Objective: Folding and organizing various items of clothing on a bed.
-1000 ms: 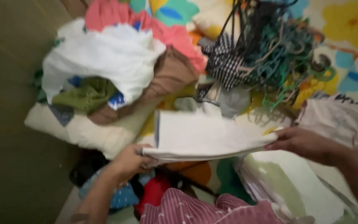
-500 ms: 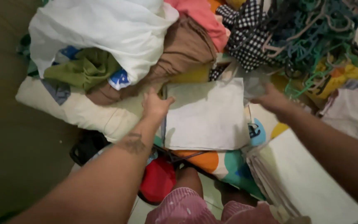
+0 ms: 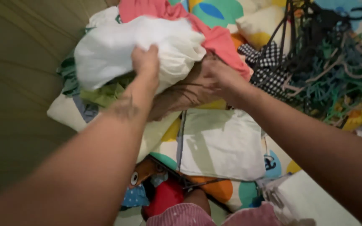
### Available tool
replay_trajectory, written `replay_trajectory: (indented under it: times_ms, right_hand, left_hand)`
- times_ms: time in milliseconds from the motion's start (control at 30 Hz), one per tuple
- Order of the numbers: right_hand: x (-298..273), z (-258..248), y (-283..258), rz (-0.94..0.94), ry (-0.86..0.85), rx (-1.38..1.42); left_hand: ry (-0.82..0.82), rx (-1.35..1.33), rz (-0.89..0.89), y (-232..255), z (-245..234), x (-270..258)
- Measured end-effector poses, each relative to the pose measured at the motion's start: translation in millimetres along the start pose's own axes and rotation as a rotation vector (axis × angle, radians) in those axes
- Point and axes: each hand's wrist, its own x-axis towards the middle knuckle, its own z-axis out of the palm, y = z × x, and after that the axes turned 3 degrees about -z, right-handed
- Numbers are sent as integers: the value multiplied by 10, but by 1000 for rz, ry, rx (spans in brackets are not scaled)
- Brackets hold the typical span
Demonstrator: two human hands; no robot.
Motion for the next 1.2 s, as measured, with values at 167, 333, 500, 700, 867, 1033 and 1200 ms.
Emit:
replay_trajectory:
  times_ms: [167,333,500,700,867,1033,1200]
  right_hand:
    - [-275,314,-1117,215,246,390]
    - [-436,-90,-1082,101,228,491]
    - [-954,-758,-981,-31,261,606]
    - [-1398,-1247,-930,-195,279,715]
    - [-1703,-1613,-730,-202,189,803]
    - [-2188,-1388,-1222,-248,502,383]
    - [-2511,-1337,-1577,-292,478,-96]
  left_hand:
    - [-299,673,948,435,139,-1706]
    - [-577,430,564,-344,-682,-2663]
    - [27,430,498,-847,-1076,-1942]
    - [-108,226,972,1451,-206,-1923]
    - [-674,52,740,2205,697,-2185]
    - [-710,248,1006,2009,1505,-2215]
    - [-757,324,1138,2474,1246,-2767]
